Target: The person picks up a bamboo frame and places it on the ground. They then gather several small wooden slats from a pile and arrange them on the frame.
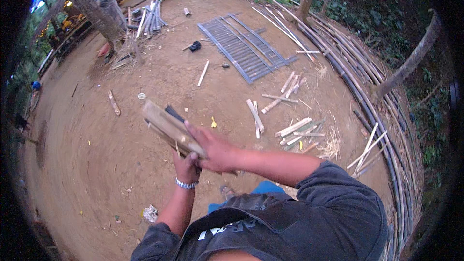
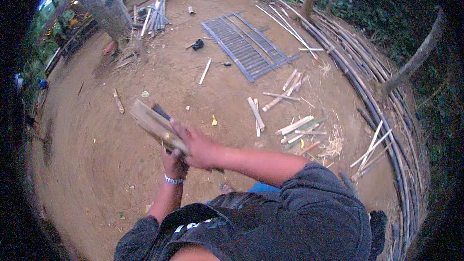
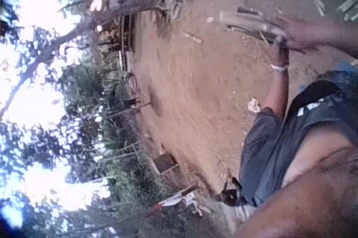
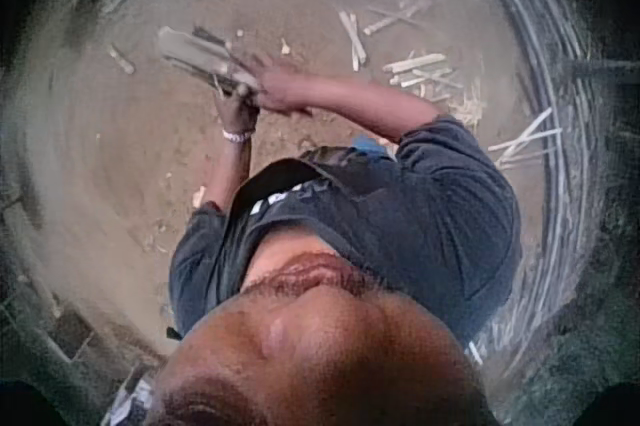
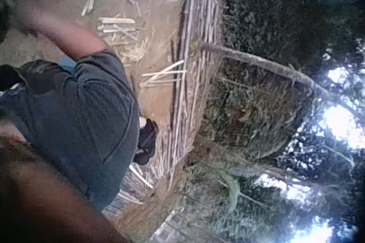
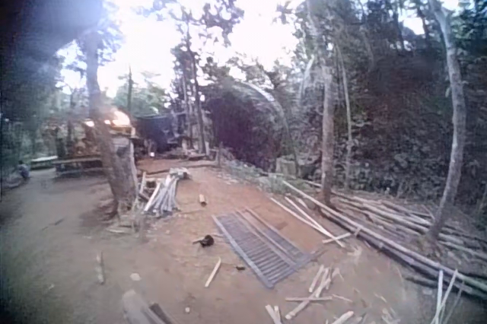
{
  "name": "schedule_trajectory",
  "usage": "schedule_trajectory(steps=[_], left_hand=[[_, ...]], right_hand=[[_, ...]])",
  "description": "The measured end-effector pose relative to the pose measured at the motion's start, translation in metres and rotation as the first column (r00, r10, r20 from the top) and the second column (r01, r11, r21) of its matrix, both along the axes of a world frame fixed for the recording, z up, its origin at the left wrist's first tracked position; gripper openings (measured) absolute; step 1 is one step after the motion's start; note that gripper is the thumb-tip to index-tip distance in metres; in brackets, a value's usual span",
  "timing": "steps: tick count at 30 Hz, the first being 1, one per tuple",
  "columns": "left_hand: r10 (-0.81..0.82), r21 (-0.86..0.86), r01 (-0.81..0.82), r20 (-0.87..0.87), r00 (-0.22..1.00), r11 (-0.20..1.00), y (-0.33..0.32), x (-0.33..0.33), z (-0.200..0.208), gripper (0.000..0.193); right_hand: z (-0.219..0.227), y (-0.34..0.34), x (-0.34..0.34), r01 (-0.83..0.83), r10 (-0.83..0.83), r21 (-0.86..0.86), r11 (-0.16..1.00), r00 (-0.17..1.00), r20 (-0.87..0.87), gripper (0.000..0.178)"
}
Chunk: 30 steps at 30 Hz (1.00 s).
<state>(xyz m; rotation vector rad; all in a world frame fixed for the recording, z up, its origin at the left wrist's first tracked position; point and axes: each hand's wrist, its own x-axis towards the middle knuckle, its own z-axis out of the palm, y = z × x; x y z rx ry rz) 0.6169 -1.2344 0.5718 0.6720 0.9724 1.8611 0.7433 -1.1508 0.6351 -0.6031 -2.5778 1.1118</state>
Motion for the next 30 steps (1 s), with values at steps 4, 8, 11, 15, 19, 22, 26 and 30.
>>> schedule_trajectory(steps=[4,8,11,15,19,22,26,30], left_hand=[[0.048,-0.097,-0.028,0.204,0.978,0.995,-0.046,-0.012,-0.034,0.088],[0.043,-0.105,-0.005,0.362,0.931,0.994,-0.044,-0.034,-0.047,0.074],[0.017,-0.06,0.004,0.332,0.943,0.998,-0.005,-0.058,-0.028,0.073],[-0.049,0.034,0.039,0.346,0.937,0.999,0.066,-0.1,-0.013,0.076],[-0.122,0.208,0.039,0.406,0.906,0.977,0.146,-0.108,-0.004,0.086],[-0.068,0.148,-0.015,0.54,0.839,0.989,0.213,-0.106,0.003,0.103],[-0.461,0.439,0.208,0.616,0.639,0.874,0.283,-0.102,0.012,0.112],[-0.557,0.495,0.279,0.605,0.569,0.823,0.351,-0.102,0.023,0.115]], right_hand=[[-0.012,-0.031,-0.022,-0.102,0.129,-0.143,0.985,0.971,0.201,0.109],[-0.013,-0.028,-0.039,-0.15,0.175,-0.129,0.98,0.96,0.216,0.109],[-0.012,0.006,-0.062,-0.09,0.093,-0.028,0.996,0.986,0.14,0.106],[0.025,0.075,-0.078,-0.125,0.106,0.114,0.986,0.981,0.16,0.093],[0.056,0.155,-0.082,-0.142,0.099,0.332,0.932,0.985,0.143,0.091],[0.069,0.224,-0.084,-0.081,0.086,0.336,0.938,0.996,-0.001,0.086],[0.076,0.333,-0.084,-0.08,0.076,-0.012,0.997,0.981,-0.177,0.08],[0.069,0.466,-0.148,0.04,-0.064,-0.056,0.998,0.849,-0.525,0.067]])
